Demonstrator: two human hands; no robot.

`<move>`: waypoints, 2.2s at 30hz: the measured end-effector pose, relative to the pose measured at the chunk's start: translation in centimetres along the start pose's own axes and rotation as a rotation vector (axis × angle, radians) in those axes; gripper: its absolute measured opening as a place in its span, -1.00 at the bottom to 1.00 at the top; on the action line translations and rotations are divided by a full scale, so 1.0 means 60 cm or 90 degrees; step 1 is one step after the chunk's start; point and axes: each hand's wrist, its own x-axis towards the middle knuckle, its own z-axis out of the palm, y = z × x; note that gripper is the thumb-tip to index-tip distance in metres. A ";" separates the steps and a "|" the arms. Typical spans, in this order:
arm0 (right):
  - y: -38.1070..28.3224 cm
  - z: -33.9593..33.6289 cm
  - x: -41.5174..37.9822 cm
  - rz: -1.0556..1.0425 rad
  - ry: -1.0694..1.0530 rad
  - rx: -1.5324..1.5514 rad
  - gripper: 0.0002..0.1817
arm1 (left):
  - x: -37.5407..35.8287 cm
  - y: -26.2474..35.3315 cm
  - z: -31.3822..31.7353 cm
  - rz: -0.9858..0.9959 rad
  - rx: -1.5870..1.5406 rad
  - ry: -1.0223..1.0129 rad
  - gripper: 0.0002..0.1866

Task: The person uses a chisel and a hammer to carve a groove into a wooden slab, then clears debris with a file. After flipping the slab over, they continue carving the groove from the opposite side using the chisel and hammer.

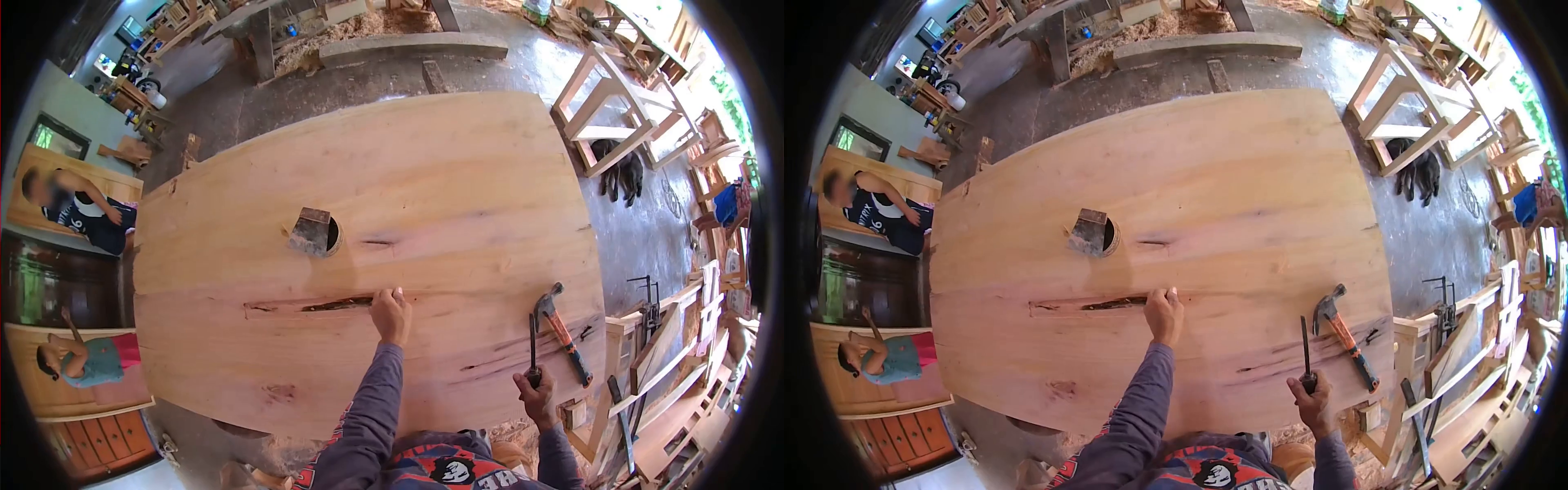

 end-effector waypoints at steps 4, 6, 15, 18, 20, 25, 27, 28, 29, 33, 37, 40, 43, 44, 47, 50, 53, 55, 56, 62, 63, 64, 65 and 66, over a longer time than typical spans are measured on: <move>-0.014 0.012 -0.010 -0.006 0.031 0.069 -0.66 | -0.001 -0.010 0.008 0.044 0.078 0.017 -0.73; -0.022 0.021 -0.015 -0.035 0.025 0.048 -0.68 | 0.013 -0.021 0.022 0.046 0.074 -0.029 -0.72; -0.123 0.089 -0.149 -0.001 -0.031 0.076 -0.47 | 0.056 -0.129 -0.070 0.255 -0.147 -0.179 -0.74; -0.095 0.161 -0.178 0.124 0.079 0.294 -0.40 | -0.039 -0.061 -0.207 0.334 -0.167 -0.220 -0.73; -0.076 0.182 -0.195 0.191 0.047 0.404 -0.37 | -0.149 -0.019 -0.249 0.483 -0.225 -0.295 -0.74; 0.037 0.262 -0.188 0.153 -0.156 0.656 -0.32 | -0.295 0.055 -0.327 1.071 -0.002 -0.518 -0.28; 0.092 0.298 -0.172 -0.003 -0.215 0.670 -0.33 | -0.297 0.074 -0.350 1.076 -0.027 -0.550 -0.27; 0.052 0.274 -0.195 0.007 -0.283 0.710 -0.35 | -0.296 0.081 -0.358 1.078 -0.041 -0.572 -0.26; 0.019 0.247 -0.210 -0.071 -0.333 0.669 -0.31 | -0.287 0.092 -0.363 1.100 -0.077 -0.567 -0.29; -0.045 0.209 -0.275 -0.383 -0.136 0.320 -0.07 | -0.275 0.109 -0.385 1.056 -0.210 -0.545 -0.45; -0.084 0.196 -0.220 0.033 -0.431 0.315 0.03 | -0.243 0.094 -0.397 0.824 -0.469 -0.363 -0.67; -0.106 0.145 -0.157 -0.196 -0.290 -0.116 -0.14 | -0.196 0.053 -0.418 0.305 -0.642 -0.129 -0.74; 0.017 0.113 -0.014 -0.152 0.093 -0.381 -0.25 | -0.111 -0.020 -0.469 0.024 -0.781 -0.007 -0.83; 0.063 0.101 0.032 -0.206 0.256 -0.518 -0.21 | -0.109 -0.009 -0.500 0.012 -0.772 0.016 -0.73; 0.044 0.009 0.093 -0.143 0.356 -0.481 -0.21 | -0.128 0.017 -0.565 -0.052 -0.831 0.117 -0.72; 0.131 -0.006 0.160 -0.188 0.521 -0.481 -0.32 | -0.131 -0.007 -0.562 -0.052 -0.861 0.166 -0.67; 0.163 0.006 0.173 -0.216 0.578 -0.502 -0.36 | -0.132 0.006 -0.546 -0.046 -0.883 0.156 -0.63; 0.163 0.010 0.170 -0.189 0.590 -0.501 -0.38 | -0.115 -0.017 -0.517 -0.024 -0.910 0.084 -0.70; 0.161 0.005 0.167 -0.191 0.575 -0.491 -0.39 | -0.112 -0.011 -0.502 -0.015 -0.922 0.047 -0.72; 0.181 0.001 0.185 -0.124 0.549 -0.522 -0.41 | -0.035 0.015 -0.337 -0.083 -1.027 -0.001 -0.88; 0.158 0.001 0.177 -0.092 0.522 -0.521 -0.44 | -0.030 0.034 -0.326 -0.085 -1.033 -0.046 -0.85; 0.155 0.001 0.178 -0.081 0.509 -0.528 -0.45 | -0.021 0.051 -0.322 -0.089 -0.999 -0.079 -0.76; 0.158 0.004 0.181 -0.098 0.520 -0.529 -0.44 | -0.011 0.072 -0.315 -0.049 -1.000 -0.064 -0.65; 0.158 0.004 0.180 -0.113 0.515 -0.520 -0.44 | 0.005 0.075 -0.306 -0.054 -1.003 -0.066 -0.64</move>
